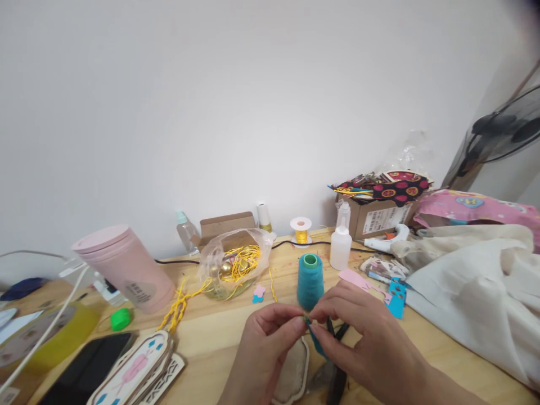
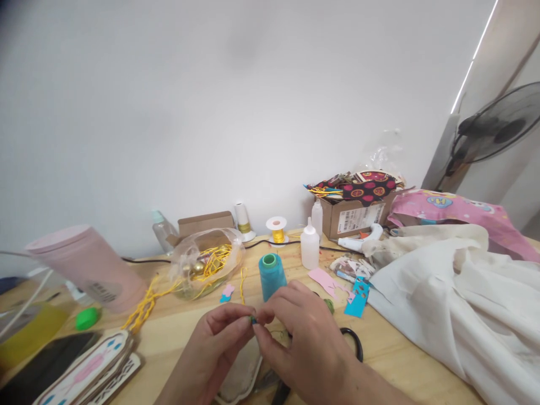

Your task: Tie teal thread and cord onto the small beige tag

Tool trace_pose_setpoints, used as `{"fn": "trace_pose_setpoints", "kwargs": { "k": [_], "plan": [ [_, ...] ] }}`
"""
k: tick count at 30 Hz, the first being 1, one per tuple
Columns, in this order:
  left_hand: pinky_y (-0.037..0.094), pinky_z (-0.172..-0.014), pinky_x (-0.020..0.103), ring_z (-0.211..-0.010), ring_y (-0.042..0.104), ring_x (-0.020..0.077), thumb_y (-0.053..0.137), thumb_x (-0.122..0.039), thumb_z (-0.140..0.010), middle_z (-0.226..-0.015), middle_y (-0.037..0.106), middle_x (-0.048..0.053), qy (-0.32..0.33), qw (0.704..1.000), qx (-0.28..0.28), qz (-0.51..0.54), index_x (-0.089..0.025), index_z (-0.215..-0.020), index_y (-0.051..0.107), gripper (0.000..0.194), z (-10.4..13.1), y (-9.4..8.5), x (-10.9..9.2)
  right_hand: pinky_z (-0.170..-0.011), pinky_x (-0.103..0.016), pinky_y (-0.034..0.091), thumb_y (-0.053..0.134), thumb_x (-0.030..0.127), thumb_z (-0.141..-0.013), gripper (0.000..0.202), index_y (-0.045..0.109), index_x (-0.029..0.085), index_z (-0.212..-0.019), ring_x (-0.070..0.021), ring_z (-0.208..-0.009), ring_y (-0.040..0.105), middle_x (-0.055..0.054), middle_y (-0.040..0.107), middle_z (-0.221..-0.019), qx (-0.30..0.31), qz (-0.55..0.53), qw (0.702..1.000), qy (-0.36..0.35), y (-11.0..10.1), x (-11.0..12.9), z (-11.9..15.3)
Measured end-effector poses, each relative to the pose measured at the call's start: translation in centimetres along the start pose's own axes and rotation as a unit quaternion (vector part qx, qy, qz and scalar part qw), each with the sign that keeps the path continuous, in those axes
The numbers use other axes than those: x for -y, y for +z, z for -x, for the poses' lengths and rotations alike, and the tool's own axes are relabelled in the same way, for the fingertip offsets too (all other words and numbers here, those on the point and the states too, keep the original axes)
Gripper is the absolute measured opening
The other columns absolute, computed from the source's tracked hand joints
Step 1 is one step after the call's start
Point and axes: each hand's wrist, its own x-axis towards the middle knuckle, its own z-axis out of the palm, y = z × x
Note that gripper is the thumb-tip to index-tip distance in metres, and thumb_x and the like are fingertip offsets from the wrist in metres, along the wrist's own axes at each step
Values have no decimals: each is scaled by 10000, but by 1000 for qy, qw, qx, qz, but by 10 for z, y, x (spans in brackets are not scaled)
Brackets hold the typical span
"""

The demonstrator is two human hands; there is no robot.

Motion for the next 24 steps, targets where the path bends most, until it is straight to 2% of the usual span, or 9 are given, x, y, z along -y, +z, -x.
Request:
{"fn": "trace_pose_setpoints", "kwargs": {
  "k": [9,15,19,24],
  "plan": [
    [450,-632,203,-618,595,118,723,-114,-554,-620,708,27,8,999,-21,-31,-134,-621,699,74,1,-1,1,-535,-250,417,509,88,-739,137,604,176,-694,-143,-589,518,-21,618,-630,-19,20,998,-61,4,-4,0],
    [451,-643,225,-632,599,137,721,-124,-564,-622,704,33,16,997,-28,-68,-133,-630,698,70,-1,-1,3,-540,-254,416,489,98,-769,157,594,174,-680,-145,-587,514,-28,605,-619,-10,51,995,-86,5,-6,0],
    [459,-635,230,-628,602,144,725,-130,-554,-618,707,36,31,995,-42,-88,-135,-624,701,74,-1,-1,5,-550,-256,425,481,102,-764,155,596,183,-697,-147,-597,523,-23,609,-627,-11,48,996,-76,5,-4,1],
    [471,-603,204,-603,605,133,731,-131,-540,-613,710,25,60,989,-57,-120,-150,-603,703,71,-1,0,3,-555,-280,432,534,122,-687,64,570,170,-663,-169,-621,536,-28,608,-634,-27,45,998,-27,4,-1,1]
  ]
}}
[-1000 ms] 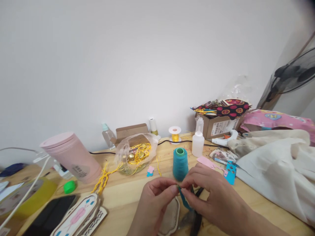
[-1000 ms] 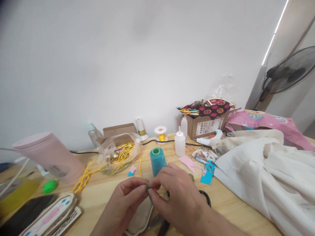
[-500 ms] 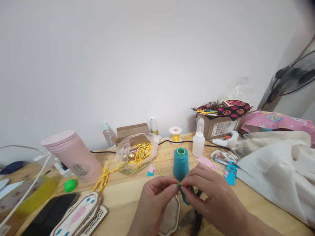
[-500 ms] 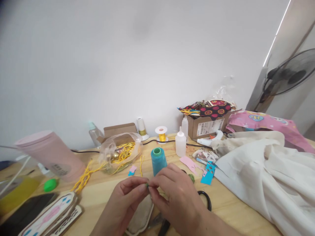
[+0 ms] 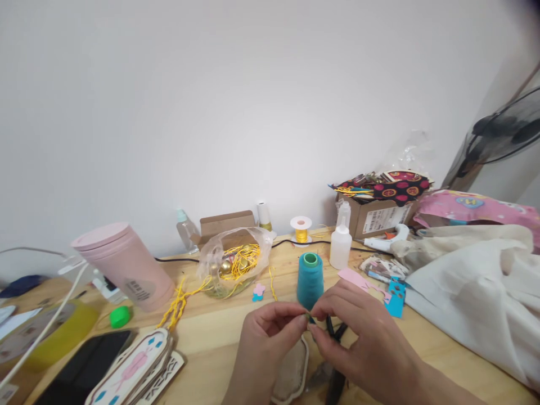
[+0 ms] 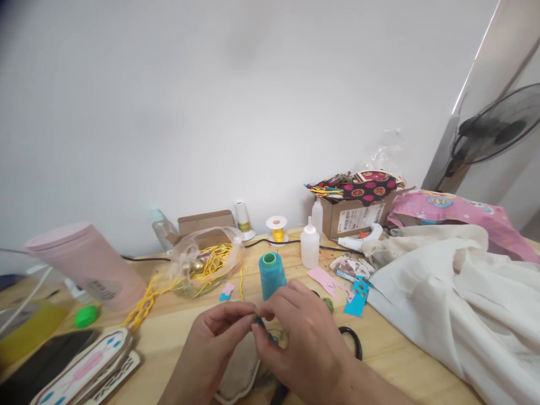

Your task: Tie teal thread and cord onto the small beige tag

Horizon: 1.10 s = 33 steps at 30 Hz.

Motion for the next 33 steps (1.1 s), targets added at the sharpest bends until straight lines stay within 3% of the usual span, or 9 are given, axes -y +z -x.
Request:
{"fn": "trace_pose_setpoints", "kwargs": {
  "k": [8,15,23,33],
  "plan": [
    [474,-603,187,-613,602,130,721,-116,-534,-617,701,9,16,999,-9,-34,-160,-577,703,65,0,4,-5,-516,-254,399,507,95,-665,118,558,181,-601,-148,-571,521,-5,584,-575,11,-16,999,36,3,-2,0],
    [472,-601,195,-602,599,129,726,-119,-538,-609,699,10,4,1000,1,-7,-162,-591,706,71,1,0,-1,-521,-244,419,517,138,-683,102,582,184,-619,-136,-550,528,5,562,-572,73,-77,982,158,3,-2,0],
    [467,-613,189,-612,604,124,722,-136,-559,-617,707,8,-10,1000,15,4,-169,-609,715,60,0,-2,0,-510,-235,427,493,177,-716,120,582,174,-635,-140,-563,538,-2,585,-585,113,-132,959,226,2,-2,-2],
    [465,-626,190,-628,606,122,732,-137,-552,-625,706,7,-12,1000,1,8,-169,-636,710,92,-1,-3,0,-510,-218,423,504,153,-727,80,580,174,-714,-126,-577,528,5,587,-632,103,-167,956,219,4,-5,-3]
  ]
}}
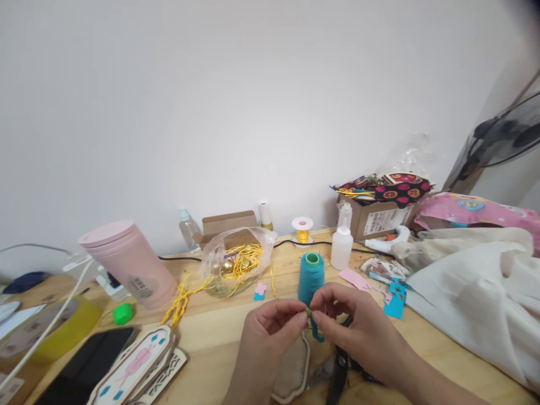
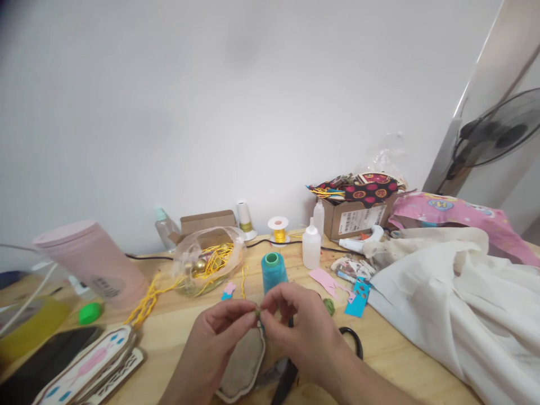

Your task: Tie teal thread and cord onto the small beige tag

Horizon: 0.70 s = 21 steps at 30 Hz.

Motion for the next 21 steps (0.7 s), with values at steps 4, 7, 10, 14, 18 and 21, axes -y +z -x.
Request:
{"fn": "trace_pose_setpoints", "kwargs": {
  "k": [4,7,10,14,18,21],
  "plan": [
    [463,-622,197,-624,607,126,728,-139,-558,-607,699,5,4,1000,5,1,-161,-626,704,75,-2,-2,3,-551,-225,431,516,137,-716,89,592,178,-696,-127,-599,535,7,593,-640,-2,-6,1000,-22,0,0,-1],
    [463,-626,198,-627,608,126,723,-141,-567,-601,697,2,7,1000,13,9,-164,-635,706,73,-2,-2,5,-590,-238,440,517,143,-715,89,595,185,-709,-136,-632,548,6,606,-665,-1,-9,1000,-23,0,0,1],
    [463,-606,186,-598,602,113,730,-132,-552,-592,698,-3,8,1000,14,13,-166,-613,704,75,-2,-2,6,-609,-251,443,533,163,-709,74,599,189,-730,-146,-655,552,3,615,-686,-5,-10,1000,-15,1,1,3],
    [463,-602,176,-603,603,110,729,-134,-553,-594,699,-4,8,1000,8,8,-166,-618,705,76,-1,-1,3,-573,-235,443,525,179,-722,69,593,178,-709,-136,-620,554,2,610,-661,4,-64,998,12,2,2,2],
    [465,-603,174,-603,605,109,728,-142,-551,-604,703,-6,8,1000,-1,3,-173,-603,705,65,1,1,0,-498,-207,415,538,192,-712,65,590,160,-688,-116,-559,530,8,581,-612,13,-128,990,55,4,0,-1],
    [467,-594,170,-595,606,108,724,-143,-551,-601,705,-11,14,1000,-10,-17,-184,-599,707,65,1,0,-1,-472,-186,393,570,208,-696,62,591,151,-683,-97,-532,509,19,567,-593,14,-179,981,74,6,-4,-3]
  ]
}}
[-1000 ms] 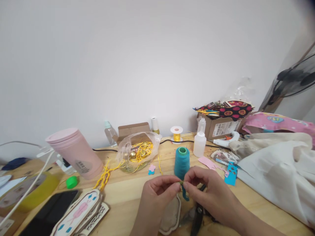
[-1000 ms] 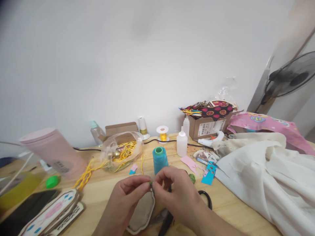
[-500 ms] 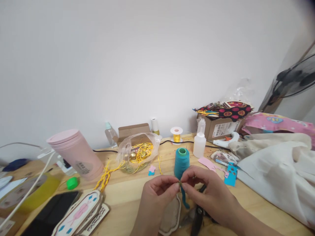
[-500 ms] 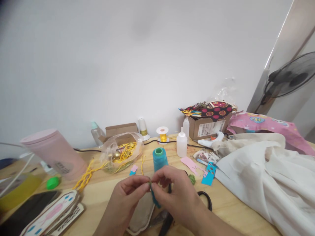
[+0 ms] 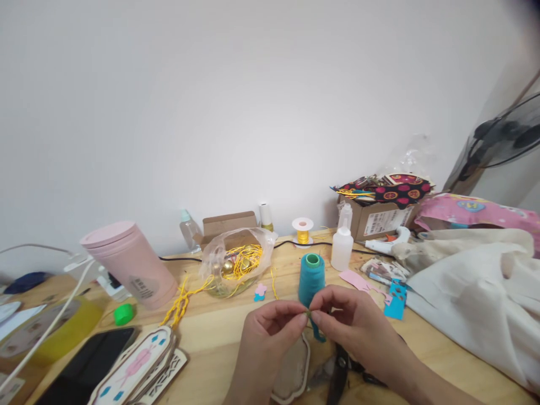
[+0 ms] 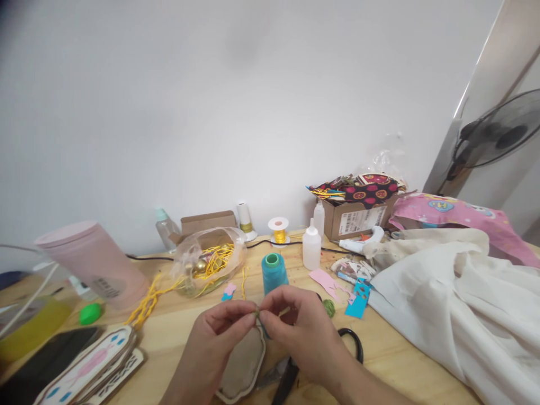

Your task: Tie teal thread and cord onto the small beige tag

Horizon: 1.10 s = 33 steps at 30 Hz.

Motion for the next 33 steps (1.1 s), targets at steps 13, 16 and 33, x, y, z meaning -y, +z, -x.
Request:
{"fn": "trace_pose_setpoints", "kwargs": {
  "k": [13,16,33],
  "plan": [
    [479,-660,207,-660,628,139,651,-120,-641,-669,708,-18,112,988,37,-100,-222,-648,701,113,-4,-5,2,-616,-235,460,635,295,-673,153,615,169,-758,-133,-640,613,8,664,-639,48,-168,984,45,3,-6,-3],
    [473,-664,183,-666,625,124,648,-120,-653,-664,705,-30,115,986,44,-110,-226,-649,697,117,-3,-6,3,-602,-225,460,649,284,-668,162,607,164,-769,-125,-627,609,3,667,-650,35,-167,985,37,2,-10,-5],
    [504,-644,232,-677,638,161,711,-184,-581,-667,705,12,97,985,-52,-136,-176,-743,658,171,-2,-3,5,-578,-224,436,558,198,-701,111,666,185,-682,-145,-589,572,6,641,-612,-60,182,978,-84,-1,2,3]
  ]
}}
